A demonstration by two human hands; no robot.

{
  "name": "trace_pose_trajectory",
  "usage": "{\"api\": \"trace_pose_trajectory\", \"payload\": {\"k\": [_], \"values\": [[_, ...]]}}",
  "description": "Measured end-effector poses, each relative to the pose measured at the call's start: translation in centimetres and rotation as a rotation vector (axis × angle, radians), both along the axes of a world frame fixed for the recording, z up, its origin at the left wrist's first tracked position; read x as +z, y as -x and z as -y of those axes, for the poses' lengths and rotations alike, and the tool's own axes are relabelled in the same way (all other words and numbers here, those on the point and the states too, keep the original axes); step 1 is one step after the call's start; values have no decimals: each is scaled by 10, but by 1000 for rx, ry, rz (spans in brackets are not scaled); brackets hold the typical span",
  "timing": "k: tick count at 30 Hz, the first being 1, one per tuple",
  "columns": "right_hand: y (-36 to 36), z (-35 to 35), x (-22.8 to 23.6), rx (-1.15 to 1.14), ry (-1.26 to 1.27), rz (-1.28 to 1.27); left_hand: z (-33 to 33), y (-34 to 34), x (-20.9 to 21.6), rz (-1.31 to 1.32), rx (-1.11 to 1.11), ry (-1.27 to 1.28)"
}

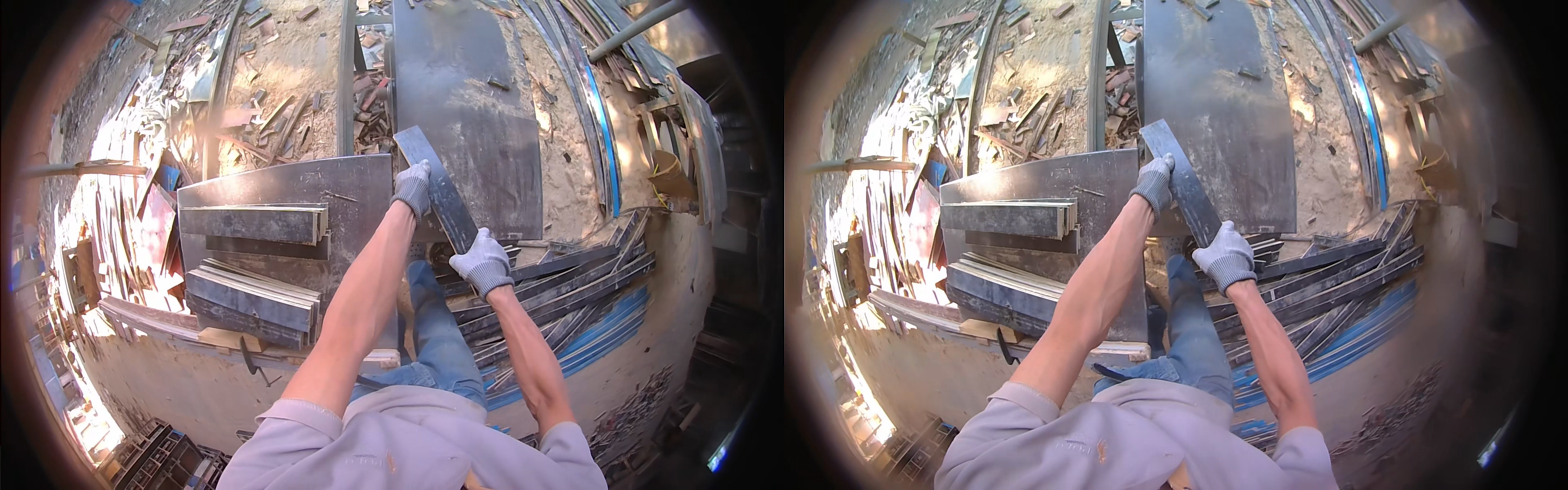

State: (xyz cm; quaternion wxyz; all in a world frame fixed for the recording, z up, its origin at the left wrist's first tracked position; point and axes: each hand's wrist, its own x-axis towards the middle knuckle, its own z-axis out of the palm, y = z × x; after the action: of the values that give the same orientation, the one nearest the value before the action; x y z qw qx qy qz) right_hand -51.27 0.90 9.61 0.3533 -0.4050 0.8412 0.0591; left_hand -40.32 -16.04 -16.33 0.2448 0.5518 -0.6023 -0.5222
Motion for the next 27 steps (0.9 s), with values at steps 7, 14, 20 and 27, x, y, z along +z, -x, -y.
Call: {"api": "trace_pose_trajectory", "payload": {"k": [7,14,20,27], "values": [[10,3,-11,-47,17,-12,10,25,115,-144,256,-636],[0,21,-14,17,-6,4,21,-9,39,245,-127,129],[2,32,-17,-48,73,12,46,1,91,409,-259,164],[27,-45,4,-450,148,1182,-48,-28,172,-1058,265,-816]]}}
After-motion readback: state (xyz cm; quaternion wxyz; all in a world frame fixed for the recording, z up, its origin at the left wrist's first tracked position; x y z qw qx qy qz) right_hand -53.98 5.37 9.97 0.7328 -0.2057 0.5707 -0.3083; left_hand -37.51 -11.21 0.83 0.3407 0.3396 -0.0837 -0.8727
